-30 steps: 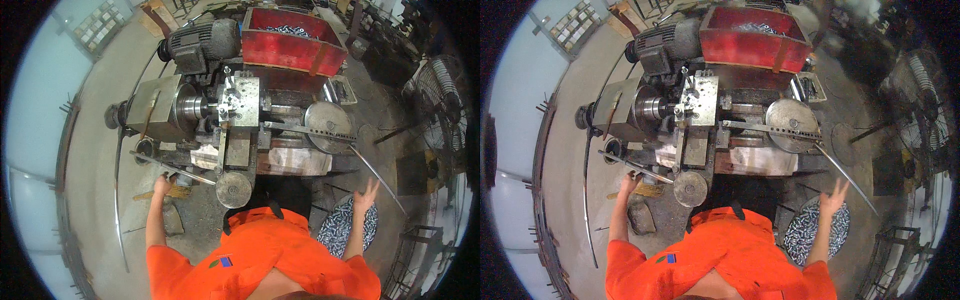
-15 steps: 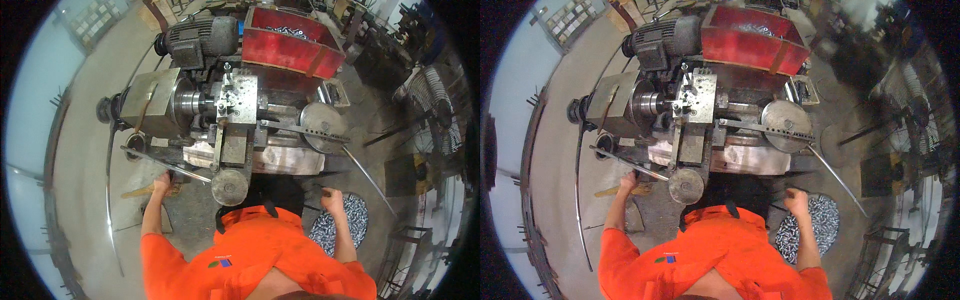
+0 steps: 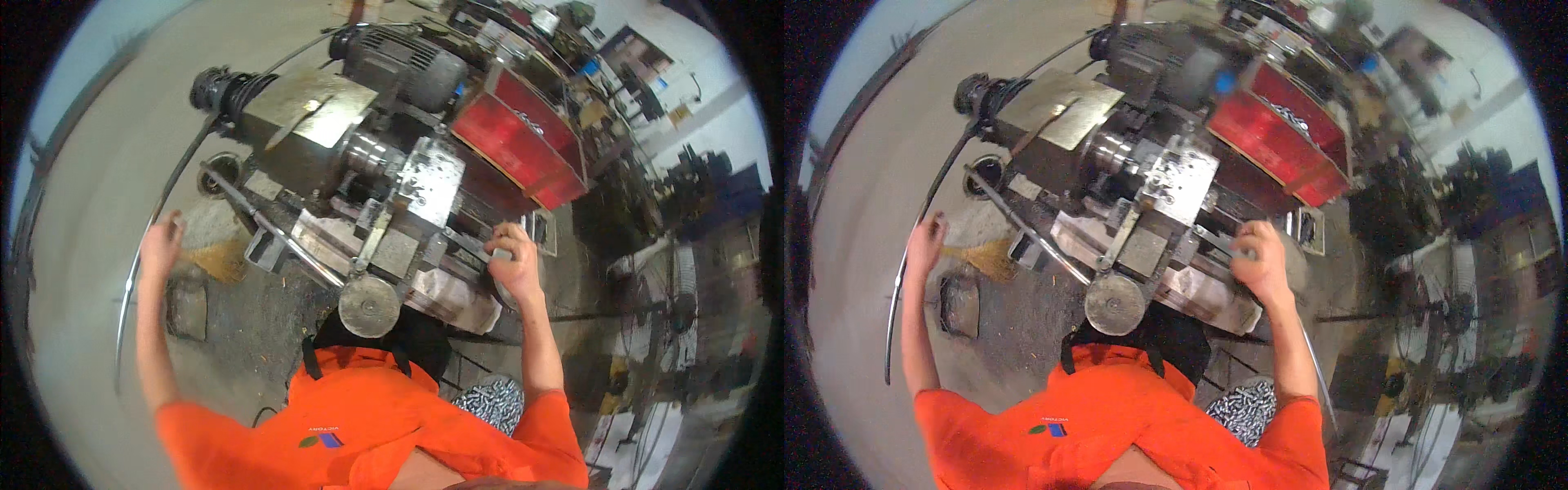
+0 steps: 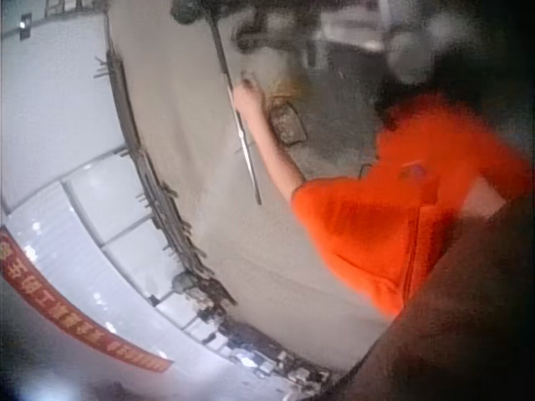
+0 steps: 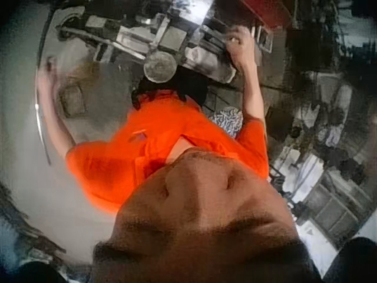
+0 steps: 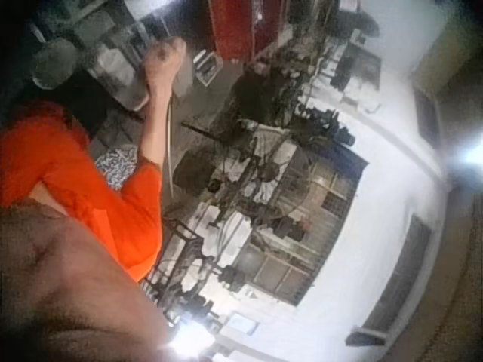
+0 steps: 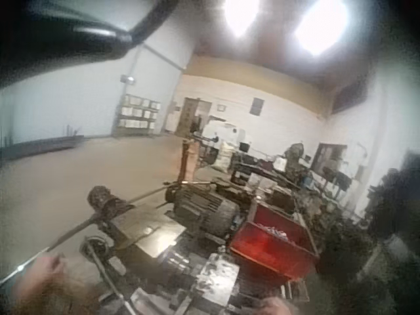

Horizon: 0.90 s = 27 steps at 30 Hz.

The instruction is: The person operates a metal forming machine by inserting small metal pieces into the chuck and pulling a lever to activate the forming cycle. The person repeatedly picks up metal pieces from a nearby pile, inserts them into the machine, and collects the formed parts.

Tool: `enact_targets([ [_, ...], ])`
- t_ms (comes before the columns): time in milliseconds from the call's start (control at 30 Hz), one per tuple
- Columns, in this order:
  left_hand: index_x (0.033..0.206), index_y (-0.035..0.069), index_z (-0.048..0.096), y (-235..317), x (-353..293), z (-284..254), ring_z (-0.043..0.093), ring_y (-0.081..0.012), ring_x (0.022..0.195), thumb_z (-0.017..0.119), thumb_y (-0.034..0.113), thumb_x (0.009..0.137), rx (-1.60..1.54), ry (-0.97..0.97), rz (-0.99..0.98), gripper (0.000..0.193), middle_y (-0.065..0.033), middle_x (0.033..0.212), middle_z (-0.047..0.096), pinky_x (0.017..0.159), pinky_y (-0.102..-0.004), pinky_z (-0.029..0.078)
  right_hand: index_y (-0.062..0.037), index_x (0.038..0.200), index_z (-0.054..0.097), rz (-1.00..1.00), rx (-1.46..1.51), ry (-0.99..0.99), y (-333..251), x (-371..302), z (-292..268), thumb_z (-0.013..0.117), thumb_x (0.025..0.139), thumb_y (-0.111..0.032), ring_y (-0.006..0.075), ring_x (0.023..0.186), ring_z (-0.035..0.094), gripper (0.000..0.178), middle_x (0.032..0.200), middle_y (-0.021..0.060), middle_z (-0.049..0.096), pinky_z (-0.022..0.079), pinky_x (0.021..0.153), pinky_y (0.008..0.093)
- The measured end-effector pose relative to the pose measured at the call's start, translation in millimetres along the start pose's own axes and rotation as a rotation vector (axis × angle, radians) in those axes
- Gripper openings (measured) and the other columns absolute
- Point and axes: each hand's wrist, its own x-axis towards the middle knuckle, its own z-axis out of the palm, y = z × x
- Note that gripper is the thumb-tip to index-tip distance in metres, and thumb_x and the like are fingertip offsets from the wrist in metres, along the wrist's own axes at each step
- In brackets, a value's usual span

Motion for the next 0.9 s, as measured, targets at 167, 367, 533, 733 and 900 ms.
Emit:
enact_targets([
  [167, 0.112, 0.008, 0.058, -70, -26, -21, 0.063, -0.0347, 0.081, 0.065, 0.031, 0.080, 0.192, 0.222, -0.108, 0.040, -0.0162, 0.085, 0.065, 0.071, -0.0435, 0.049, -0.0032, 0.080, 0.067, -0.172, 0.059, -0.026, -37, 79, 29, 0.059, 0.055, -0.006, 0.0283, 0.091, 0.058, 0.027, 0.088, 0.0081, 0.063, 0.044, 0.082, 0.0367],
  [367, 0.092, 0.005, 0.062, -108, -1, -22, 0.062, -0.0376, 0.080, 0.062, 0.028, 0.079, 0.417, 0.095, -0.265, 0.027, -0.0209, 0.084, 0.063, 0.071, -0.0456, 0.049, -0.0014, 0.091, 0.068, -0.170, 0.128, -0.082, -53, 125, 58, 0.056, 0.057, -0.005, 0.0301, 0.088, 0.062, 0.036, 0.092, 0.0149, 0.066, 0.048, 0.080, 0.0334],
  [533, 0.084, 0.004, 0.064, -161, 44, -25, 0.062, -0.0374, 0.079, 0.057, 0.024, 0.079, 0.434, 0.096, -0.250, 0.022, -0.0215, 0.085, 0.063, 0.072, -0.0466, 0.049, -0.0051, 0.085, 0.069, -0.286, -0.001, -0.011, -54, 146, 97, 0.061, 0.056, -0.015, 0.0320, 0.083, 0.061, 0.032, 0.085, 0.0130, 0.066, 0.048, 0.078, 0.0401],
  [733, 0.085, 0.003, 0.068, -124, 38, -35, 0.064, -0.0372, 0.080, 0.058, 0.022, 0.078, 0.381, 0.044, -0.319, 0.023, -0.0205, 0.082, 0.065, 0.071, -0.0457, 0.050, -0.0100, 0.070, 0.072, -0.061, -0.035, -0.266, -65, 166, 129, 0.061, 0.052, -0.022, 0.0329, 0.071, 0.064, 0.025, 0.075, 0.0178, 0.066, 0.052, 0.070, 0.0370],
  [900, 0.088, 0.004, 0.064, -40, -21, -17, 0.064, -0.0371, 0.081, 0.061, 0.027, 0.076, 0.241, 0.116, -0.357, 0.026, -0.0203, 0.082, 0.065, 0.071, -0.0459, 0.050, -0.0091, 0.072, 0.073, -0.002, -0.094, -0.348, -66, 173, 133, 0.061, 0.055, -0.020, 0.0337, 0.070, 0.065, 0.024, 0.071, 0.0171, 0.065, 0.052, 0.068, 0.0376],
])
